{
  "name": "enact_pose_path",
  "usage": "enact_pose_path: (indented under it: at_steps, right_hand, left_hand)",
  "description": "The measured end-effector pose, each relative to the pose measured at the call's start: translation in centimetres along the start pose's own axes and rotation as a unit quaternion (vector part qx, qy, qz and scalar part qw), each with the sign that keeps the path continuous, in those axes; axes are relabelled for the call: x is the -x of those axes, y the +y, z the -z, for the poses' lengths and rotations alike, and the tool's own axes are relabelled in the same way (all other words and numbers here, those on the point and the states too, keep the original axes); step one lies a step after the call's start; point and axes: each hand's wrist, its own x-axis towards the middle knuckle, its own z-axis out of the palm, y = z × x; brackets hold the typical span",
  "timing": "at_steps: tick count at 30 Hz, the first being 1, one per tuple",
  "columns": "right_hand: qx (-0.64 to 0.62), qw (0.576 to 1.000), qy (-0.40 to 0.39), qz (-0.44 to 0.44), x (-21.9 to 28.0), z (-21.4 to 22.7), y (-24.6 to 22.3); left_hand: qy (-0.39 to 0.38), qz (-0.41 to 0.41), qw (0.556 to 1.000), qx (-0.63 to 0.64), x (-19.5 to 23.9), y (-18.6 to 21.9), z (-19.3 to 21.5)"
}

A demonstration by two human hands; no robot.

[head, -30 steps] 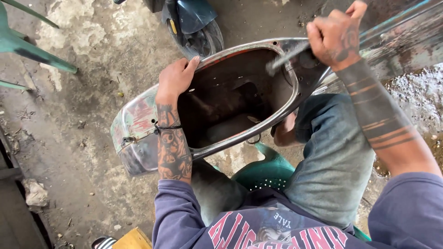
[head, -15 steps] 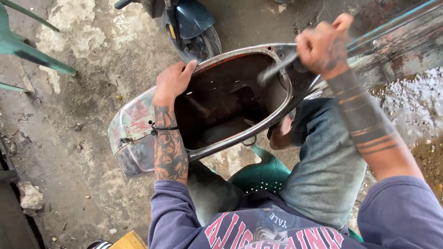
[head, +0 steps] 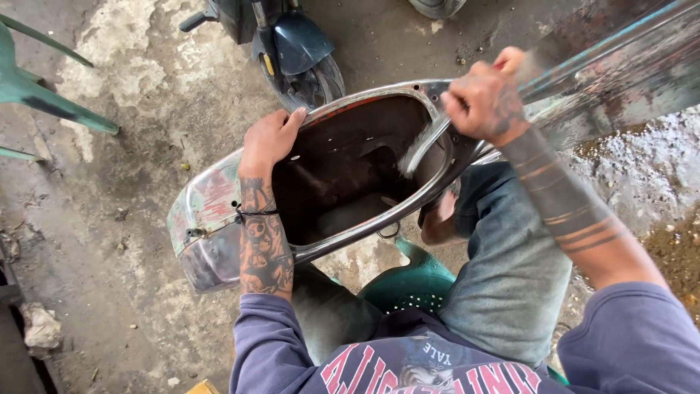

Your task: The person scrubs the interior and edges of a large, hollow metal part using a wire brush. They hold the part steady with their left hand while vigorously brushing the surface with their right hand to remove rust and debris.

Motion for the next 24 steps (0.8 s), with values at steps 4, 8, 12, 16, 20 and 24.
enact_pose_path:
  at_steps: [4, 8, 12, 16, 20, 24]
  right_hand:
    - [0.043, 0.998, 0.021, -0.039, 0.5, -2.1, 3.0]
    - [0.055, 0.997, 0.030, -0.052, 0.8, -1.5, 2.5]
    - [0.022, 0.997, -0.015, -0.070, -0.4, -1.3, 1.4]
    - [0.032, 0.993, 0.007, -0.116, 0.4, -1.7, 3.4]
    - [0.023, 0.999, 0.028, -0.027, -0.4, -1.4, 1.3]
    - [0.064, 0.994, 0.034, -0.085, 0.7, -2.4, 5.1]
  left_hand:
    - [0.012, -0.012, 1.000, 0.003, 0.0, -0.5, -0.4]
    - [0.015, -0.012, 1.000, 0.000, -0.2, -0.6, -0.4]
    - [0.001, 0.002, 1.000, 0.001, 0.0, 0.0, 0.0]
    - [0.007, -0.011, 1.000, 0.001, -0.1, -0.3, -0.1]
    - [0.000, -0.006, 1.000, -0.004, 0.0, 0.1, 0.0]
    - [0.023, -0.025, 0.999, 0.010, 0.0, -0.5, -0.4]
